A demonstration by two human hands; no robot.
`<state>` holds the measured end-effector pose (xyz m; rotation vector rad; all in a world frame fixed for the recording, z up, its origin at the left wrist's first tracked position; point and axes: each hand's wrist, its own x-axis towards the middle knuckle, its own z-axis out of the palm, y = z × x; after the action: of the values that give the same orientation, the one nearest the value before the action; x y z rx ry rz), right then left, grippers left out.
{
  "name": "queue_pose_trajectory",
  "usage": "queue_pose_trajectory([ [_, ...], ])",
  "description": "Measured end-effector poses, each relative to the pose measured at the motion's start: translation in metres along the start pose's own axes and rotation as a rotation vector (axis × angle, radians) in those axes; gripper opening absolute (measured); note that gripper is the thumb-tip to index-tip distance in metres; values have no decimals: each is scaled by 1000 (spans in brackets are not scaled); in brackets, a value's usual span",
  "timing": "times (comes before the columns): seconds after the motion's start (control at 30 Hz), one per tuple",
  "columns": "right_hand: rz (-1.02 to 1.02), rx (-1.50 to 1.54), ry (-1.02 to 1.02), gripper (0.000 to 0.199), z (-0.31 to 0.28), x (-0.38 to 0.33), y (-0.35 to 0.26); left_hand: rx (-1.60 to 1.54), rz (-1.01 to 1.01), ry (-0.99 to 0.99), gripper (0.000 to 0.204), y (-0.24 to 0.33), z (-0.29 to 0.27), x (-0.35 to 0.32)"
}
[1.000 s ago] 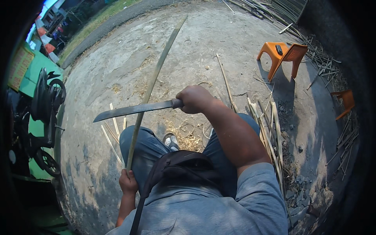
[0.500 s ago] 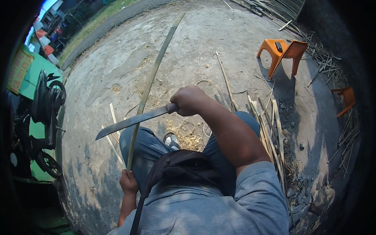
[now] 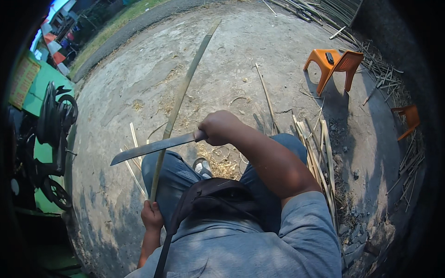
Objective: The person strips layers from a length of bamboo using a large knife, holding the bamboo between their legs and drawing the blade down the side repeatedly.
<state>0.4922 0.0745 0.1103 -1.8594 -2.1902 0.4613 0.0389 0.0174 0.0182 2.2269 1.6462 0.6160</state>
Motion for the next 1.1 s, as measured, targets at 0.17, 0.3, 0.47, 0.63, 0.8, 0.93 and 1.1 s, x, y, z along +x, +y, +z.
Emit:
queue_pose_trajectory([
  [0.17, -70, -51, -18, 13, 0, 4, -6, -2, 5, 6, 52, -6, 4, -2],
  [0.3, 13, -23, -17, 14, -12, 0, 19, -18, -5, 9, 53, -3, 4, -1],
  [0.47, 175, 64, 95, 15, -8, -2, 40, 5, -12, 7, 58, -4, 3, 0],
  [0.63, 133, 40, 102, 17, -7, -2, 25, -12, -30, 7, 62, -8, 5, -2],
  [0.8, 15, -47, 6, 16, -1, 0, 5, -5, -14, 13, 61, -5, 5, -1],
  [0.93, -60, -66, 22, 13, 2, 1, -2, -9, -1, 20, 59, -8, 6, -1],
  [1.1, -57, -65, 51, 13, -7, -2, 5, -18, 0, 26, 60, -8, 8, -1],
])
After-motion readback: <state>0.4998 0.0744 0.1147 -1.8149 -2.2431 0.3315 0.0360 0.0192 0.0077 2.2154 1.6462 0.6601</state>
